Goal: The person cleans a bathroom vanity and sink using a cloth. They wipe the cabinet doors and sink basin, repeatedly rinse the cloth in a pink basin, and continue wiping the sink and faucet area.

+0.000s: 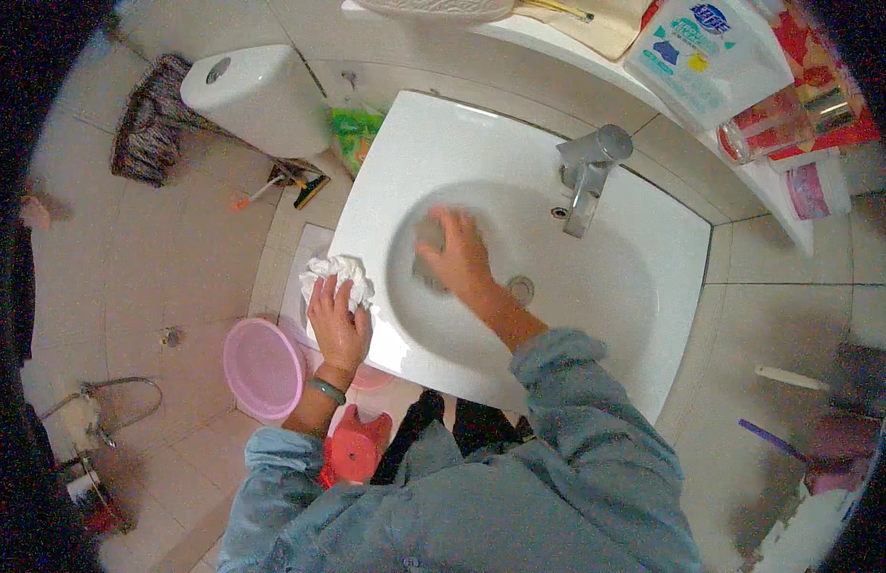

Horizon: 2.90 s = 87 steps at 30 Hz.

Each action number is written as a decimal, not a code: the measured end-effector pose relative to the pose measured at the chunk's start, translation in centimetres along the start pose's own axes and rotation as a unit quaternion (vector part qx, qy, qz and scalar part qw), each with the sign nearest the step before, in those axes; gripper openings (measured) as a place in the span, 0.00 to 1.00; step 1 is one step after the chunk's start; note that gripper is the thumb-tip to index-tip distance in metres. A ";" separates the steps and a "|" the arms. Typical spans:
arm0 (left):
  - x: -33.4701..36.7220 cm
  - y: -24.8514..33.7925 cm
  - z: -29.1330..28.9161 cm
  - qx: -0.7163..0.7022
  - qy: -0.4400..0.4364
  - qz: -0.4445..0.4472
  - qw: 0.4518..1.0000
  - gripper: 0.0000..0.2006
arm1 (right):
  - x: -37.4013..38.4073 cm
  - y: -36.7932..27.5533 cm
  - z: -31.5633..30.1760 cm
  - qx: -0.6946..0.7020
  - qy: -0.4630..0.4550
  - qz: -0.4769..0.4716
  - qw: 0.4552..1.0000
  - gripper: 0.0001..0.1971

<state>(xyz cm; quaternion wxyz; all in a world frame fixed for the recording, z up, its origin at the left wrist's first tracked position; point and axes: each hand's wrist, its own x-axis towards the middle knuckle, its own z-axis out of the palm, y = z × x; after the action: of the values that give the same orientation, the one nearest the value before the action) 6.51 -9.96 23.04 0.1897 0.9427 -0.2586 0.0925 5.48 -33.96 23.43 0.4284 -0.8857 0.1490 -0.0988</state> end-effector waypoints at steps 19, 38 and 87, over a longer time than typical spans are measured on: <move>0.0 -0.4 -0.5 -0.005 -0.012 -0.005 1.000 0.22 | 6.9 0.3 -0.4 -0.055 0.140 -0.072 0.986 0.28; -0.2 -0.9 0.2 -0.052 0.003 0.016 0.999 0.20 | 7.3 -4.6 6.4 -0.086 0.054 -0.133 0.986 0.24; -6.5 1.7 -6.6 -0.338 -0.094 -0.009 0.937 0.35 | -28.5 0.0 -6.3 -0.140 0.136 0.097 0.976 0.28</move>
<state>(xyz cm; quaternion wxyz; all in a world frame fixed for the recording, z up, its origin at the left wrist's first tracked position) -0.43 -5.73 27.81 0.4724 0.8300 -0.2823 -0.0911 -23.06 -28.61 25.91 0.2830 -0.8966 0.3033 -0.1547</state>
